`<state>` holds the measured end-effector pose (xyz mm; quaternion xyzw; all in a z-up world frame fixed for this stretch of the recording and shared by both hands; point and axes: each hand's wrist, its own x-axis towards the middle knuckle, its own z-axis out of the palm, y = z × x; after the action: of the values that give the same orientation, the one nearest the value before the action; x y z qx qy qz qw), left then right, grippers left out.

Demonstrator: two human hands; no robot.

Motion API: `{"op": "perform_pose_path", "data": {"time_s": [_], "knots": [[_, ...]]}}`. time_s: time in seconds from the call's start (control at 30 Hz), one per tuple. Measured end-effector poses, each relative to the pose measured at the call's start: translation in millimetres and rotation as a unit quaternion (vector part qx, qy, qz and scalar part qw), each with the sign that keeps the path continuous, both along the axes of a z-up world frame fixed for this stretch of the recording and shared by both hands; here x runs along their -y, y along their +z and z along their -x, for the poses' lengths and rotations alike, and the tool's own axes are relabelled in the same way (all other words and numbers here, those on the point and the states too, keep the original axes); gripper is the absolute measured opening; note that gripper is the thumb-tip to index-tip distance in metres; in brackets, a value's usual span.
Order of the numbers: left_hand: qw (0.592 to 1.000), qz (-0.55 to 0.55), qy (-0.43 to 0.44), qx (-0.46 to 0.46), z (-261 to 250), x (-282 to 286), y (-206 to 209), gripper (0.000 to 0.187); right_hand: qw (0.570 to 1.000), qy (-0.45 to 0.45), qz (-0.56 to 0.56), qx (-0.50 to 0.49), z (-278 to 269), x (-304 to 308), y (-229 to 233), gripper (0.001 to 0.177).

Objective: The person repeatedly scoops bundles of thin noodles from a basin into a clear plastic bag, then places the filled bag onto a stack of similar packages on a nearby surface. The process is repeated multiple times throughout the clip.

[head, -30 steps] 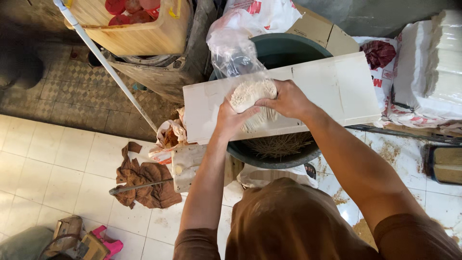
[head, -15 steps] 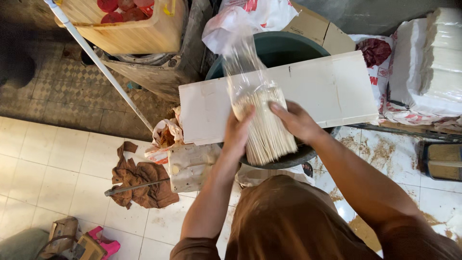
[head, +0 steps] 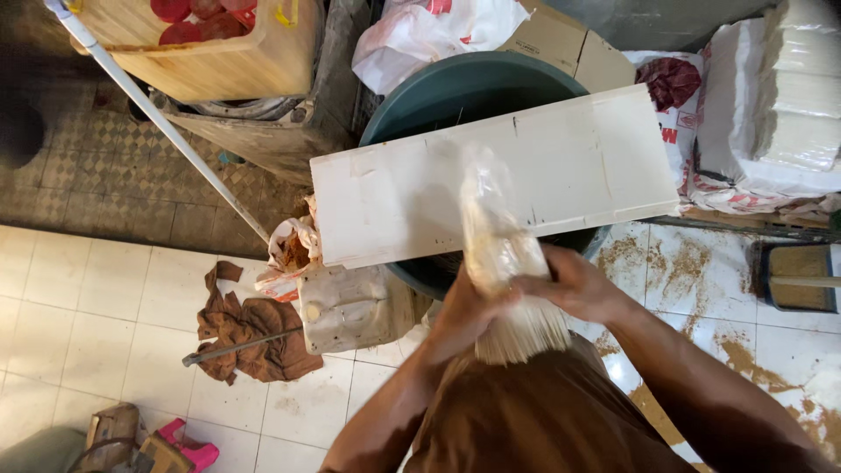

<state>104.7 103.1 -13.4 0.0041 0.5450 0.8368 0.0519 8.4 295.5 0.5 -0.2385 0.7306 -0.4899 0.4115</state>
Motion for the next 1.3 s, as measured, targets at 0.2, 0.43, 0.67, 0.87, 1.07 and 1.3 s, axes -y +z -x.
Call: {"op": "perform_pose_path", "data": {"time_s": [0.2,0.43,0.67,0.87,1.07,1.3], "knots": [[0.972,0.179,0.152,0.0,89.1,43.5,16.5,0.068,0.978,-0.084,-0.066,-0.179,73.8,55.8,50.2,0.054],[0.956,0.245,0.155,-0.04,122.9,85.1,14.5,0.055,0.964,-0.08,-0.013,-0.254,111.2,83.0,40.9,0.048],[0.932,0.344,0.105,-0.048,103.0,90.5,-6.1,0.048,0.94,-0.077,0.068,-0.326,102.4,86.2,12.2,0.064],[0.935,0.334,0.103,-0.056,111.9,109.9,11.2,0.051,0.96,-0.064,0.068,-0.263,114.3,90.6,30.2,0.057],[0.96,0.235,0.124,-0.086,114.8,105.1,9.3,0.058,0.98,-0.072,0.045,-0.178,116.8,97.6,24.3,0.056],[0.913,0.369,0.154,-0.078,101.6,85.6,2.2,0.046,0.967,-0.076,-0.002,-0.244,103.7,96.7,18.1,0.06]]}}
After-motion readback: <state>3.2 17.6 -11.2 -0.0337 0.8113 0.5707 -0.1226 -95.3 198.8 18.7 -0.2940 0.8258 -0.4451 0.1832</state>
